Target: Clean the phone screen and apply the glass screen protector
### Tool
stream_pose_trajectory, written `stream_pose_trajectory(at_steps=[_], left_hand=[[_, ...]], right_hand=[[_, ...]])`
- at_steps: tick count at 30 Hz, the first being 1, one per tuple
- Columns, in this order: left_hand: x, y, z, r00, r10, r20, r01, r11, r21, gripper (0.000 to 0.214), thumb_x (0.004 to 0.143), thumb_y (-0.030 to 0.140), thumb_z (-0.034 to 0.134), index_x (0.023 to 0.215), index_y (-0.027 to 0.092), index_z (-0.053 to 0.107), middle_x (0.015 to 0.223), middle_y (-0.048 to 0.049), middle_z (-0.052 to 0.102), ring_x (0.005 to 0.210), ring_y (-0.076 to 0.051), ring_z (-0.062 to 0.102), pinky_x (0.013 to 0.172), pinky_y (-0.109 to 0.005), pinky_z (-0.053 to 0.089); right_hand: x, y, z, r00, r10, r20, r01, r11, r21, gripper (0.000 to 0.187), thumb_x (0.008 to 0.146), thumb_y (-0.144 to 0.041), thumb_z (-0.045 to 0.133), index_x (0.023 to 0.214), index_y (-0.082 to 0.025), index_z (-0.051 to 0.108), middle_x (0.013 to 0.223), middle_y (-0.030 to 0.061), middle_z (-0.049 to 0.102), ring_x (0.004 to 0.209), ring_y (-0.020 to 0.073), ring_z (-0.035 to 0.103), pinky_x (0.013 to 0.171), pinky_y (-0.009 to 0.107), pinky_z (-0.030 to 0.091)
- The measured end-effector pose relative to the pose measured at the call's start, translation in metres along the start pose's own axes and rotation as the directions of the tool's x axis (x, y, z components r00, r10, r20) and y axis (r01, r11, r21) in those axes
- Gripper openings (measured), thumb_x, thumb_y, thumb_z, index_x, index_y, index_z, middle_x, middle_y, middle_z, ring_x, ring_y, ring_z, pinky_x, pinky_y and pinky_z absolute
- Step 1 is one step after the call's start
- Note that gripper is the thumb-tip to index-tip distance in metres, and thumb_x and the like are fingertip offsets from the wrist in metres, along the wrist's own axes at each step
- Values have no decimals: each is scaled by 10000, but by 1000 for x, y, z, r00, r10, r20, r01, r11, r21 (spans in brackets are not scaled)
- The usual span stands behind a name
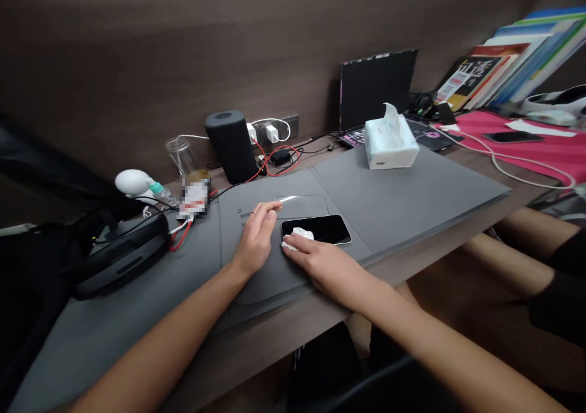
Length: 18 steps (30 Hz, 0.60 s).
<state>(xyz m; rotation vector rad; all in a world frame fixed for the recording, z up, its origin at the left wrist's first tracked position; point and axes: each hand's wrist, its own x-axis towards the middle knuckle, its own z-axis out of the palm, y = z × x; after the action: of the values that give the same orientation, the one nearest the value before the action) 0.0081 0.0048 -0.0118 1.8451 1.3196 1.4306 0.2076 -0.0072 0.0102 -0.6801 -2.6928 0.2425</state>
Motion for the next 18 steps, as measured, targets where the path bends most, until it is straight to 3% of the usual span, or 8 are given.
stream_pose_trajectory(at_steps=[3,6,12,15,18], left_hand=[[0,0,-1,1000,0,2,0,1000,8,387,1053,426,339,1171,196,627,1174,-96,640,1106,-229,593,1003,-398,437],[0,2,-2,1000,-6,17,6,1000,17,385,1053,426,340,1169,198,627,1158,-94,646,1104,-230,598,1004,-397,435],[1,8,-1,999,3,44,-5,999,39,363,1055,398,337,1175,203,618,1134,-88,660,1115,-231,594,998,-390,428],[2,9,0,998,23,57,-26,998,57,351,1055,386,333,1178,214,613,1134,-83,666,1120,-233,597,994,-393,430],[2,9,0,998,27,64,-32,997,77,330,1050,371,350,1176,219,613,1132,-80,671,1123,-237,599,999,-398,427]], right_hand=[[-5,2,0,999,-30,-24,30,999,12,422,885,-29,520,1278,-110,651,1344,188,638,1215,291,635,948,423,589],[-30,18,-8,999,11,-46,-11,1000,-2,470,888,-24,519,1311,-187,644,1357,143,640,1217,275,636,954,438,590],[-84,66,-53,999,48,-12,-49,998,-40,536,947,-90,446,1428,-307,543,1448,64,575,1310,248,559,1044,463,530],[-89,96,-75,992,86,-88,-99,982,-160,533,968,-125,381,1442,-320,526,1499,56,521,1307,268,562,1017,485,546],[-78,123,-80,979,132,-154,-164,962,-220,413,980,-216,428,1337,-261,630,1474,102,547,1328,310,540,1017,536,529]])
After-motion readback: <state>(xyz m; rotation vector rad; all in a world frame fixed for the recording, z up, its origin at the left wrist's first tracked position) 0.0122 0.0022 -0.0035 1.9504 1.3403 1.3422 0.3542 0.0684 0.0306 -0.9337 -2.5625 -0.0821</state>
